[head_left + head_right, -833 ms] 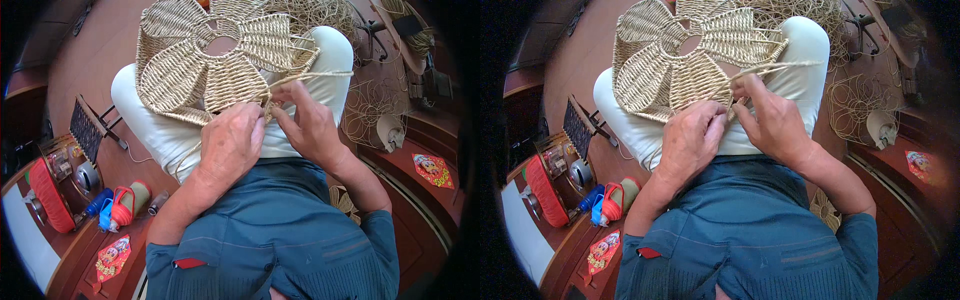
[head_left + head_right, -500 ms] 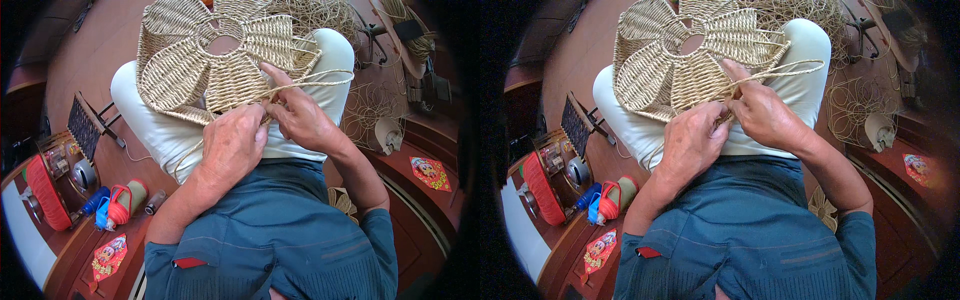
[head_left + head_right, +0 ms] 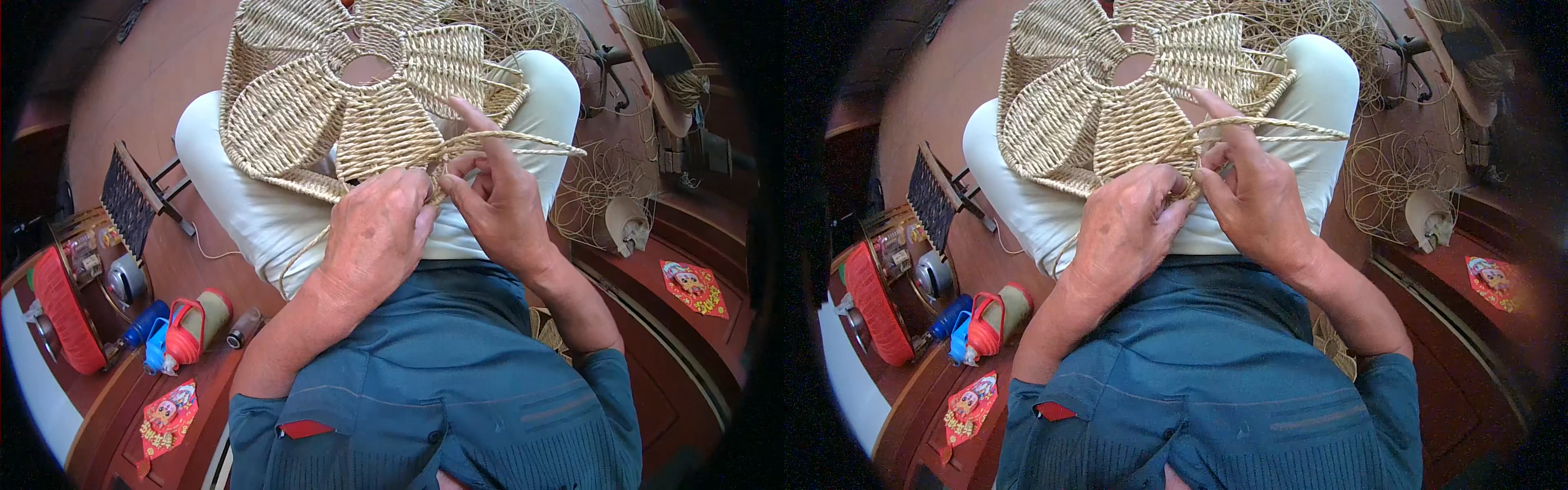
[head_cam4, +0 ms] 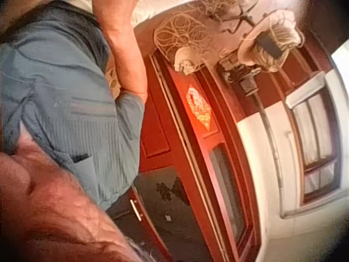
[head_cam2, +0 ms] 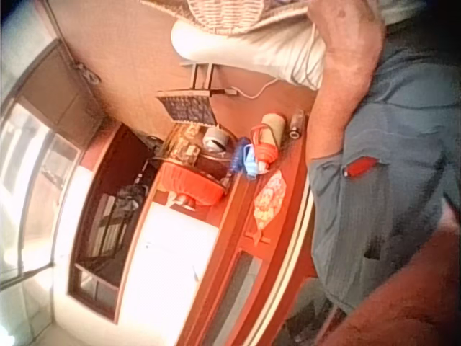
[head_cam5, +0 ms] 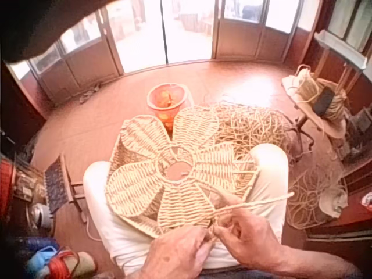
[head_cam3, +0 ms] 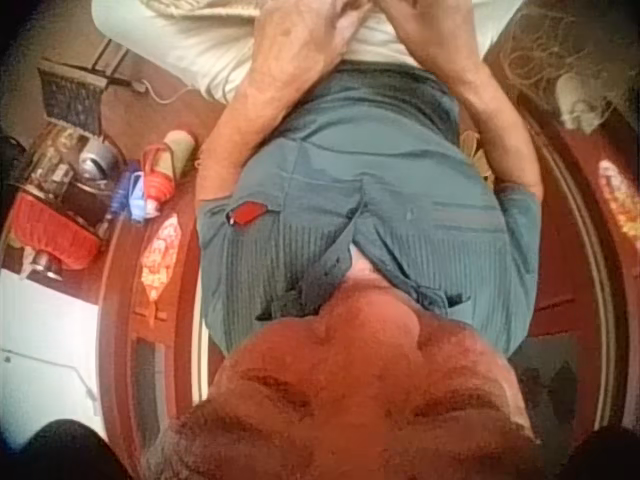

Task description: Weaving a flower-shaped decorative object out of straw or dried grass.

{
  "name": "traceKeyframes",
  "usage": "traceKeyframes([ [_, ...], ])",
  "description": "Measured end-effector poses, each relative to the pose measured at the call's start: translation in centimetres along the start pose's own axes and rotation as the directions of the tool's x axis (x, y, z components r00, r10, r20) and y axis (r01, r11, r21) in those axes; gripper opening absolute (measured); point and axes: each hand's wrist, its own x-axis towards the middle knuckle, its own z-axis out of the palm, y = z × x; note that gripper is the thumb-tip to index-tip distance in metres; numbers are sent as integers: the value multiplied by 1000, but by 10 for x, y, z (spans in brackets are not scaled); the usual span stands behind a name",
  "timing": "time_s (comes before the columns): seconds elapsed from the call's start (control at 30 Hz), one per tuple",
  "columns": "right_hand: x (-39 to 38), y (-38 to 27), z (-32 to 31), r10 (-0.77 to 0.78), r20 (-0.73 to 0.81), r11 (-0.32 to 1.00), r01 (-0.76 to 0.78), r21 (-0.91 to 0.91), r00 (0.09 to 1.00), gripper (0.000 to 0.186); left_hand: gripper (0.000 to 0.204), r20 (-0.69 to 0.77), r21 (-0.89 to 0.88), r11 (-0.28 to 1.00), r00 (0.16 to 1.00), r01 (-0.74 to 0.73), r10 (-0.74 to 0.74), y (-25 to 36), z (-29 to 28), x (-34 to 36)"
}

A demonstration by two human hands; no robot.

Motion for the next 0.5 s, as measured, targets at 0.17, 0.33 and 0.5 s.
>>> traceKeyframes([
  [0.17,-3,11,22,-170,-307,984,175,-10,936,68,22,7,-8,1000,1000,1,-1,0,-1,1],
  [0.33,-16,10,27,-262,-339,962,216,-166,904,66,17,6,-1,1000,1000,4,-4,1,-1,1],
  [0.5,-26,-1,38,265,-179,689,-57,723,947,55,14,-22,43,998,999,-46,47,0,-1,2],
])
